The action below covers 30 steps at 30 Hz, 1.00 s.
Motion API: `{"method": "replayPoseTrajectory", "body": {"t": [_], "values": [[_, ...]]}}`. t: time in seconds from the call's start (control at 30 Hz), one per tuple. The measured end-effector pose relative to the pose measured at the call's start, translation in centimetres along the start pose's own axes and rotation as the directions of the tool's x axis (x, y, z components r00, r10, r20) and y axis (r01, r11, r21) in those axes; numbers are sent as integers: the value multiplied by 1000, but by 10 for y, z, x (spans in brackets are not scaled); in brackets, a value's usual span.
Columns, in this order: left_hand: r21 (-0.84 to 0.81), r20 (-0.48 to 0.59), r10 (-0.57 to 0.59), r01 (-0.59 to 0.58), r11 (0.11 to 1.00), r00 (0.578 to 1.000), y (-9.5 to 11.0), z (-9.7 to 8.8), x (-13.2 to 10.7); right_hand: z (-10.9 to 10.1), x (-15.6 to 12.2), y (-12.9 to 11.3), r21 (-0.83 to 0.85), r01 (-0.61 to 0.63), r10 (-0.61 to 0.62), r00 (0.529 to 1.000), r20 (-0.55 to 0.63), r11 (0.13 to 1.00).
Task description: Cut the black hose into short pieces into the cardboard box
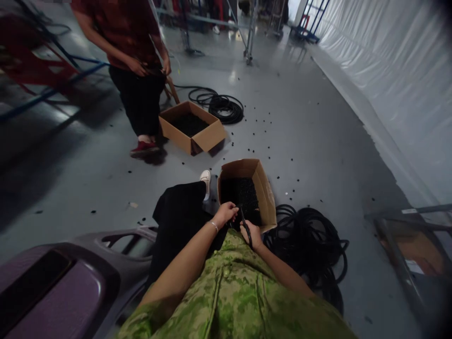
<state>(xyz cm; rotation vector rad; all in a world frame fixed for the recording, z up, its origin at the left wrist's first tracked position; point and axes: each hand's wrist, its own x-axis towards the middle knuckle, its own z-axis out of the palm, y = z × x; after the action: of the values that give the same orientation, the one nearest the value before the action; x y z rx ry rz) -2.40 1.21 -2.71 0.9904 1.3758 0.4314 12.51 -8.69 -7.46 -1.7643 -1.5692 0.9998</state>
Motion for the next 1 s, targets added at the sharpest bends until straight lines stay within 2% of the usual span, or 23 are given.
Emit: {"method": "replayPoseTrajectory", "body": {"t": [0.17,0.3,0.47,0.67,1.0], "values": [[170,-51,56,-47,984,997,-5,0,6,1,2,4,14,33,-33,999,0,999],[206,-57,101,-87,975,993,-9,0,10,3,3,5,27,26,-26,1000,-9,999],[253,-49,87,-72,965,995,-15,1,16,5,5,6,24,43,-44,999,6,999],[255,-45,89,-75,964,995,-16,0,17,4,5,9,13,26,-26,999,26,1000],[229,-59,96,-80,970,994,-16,-1,16,5,6,8,-102,6,-2,999,39,995]]}}
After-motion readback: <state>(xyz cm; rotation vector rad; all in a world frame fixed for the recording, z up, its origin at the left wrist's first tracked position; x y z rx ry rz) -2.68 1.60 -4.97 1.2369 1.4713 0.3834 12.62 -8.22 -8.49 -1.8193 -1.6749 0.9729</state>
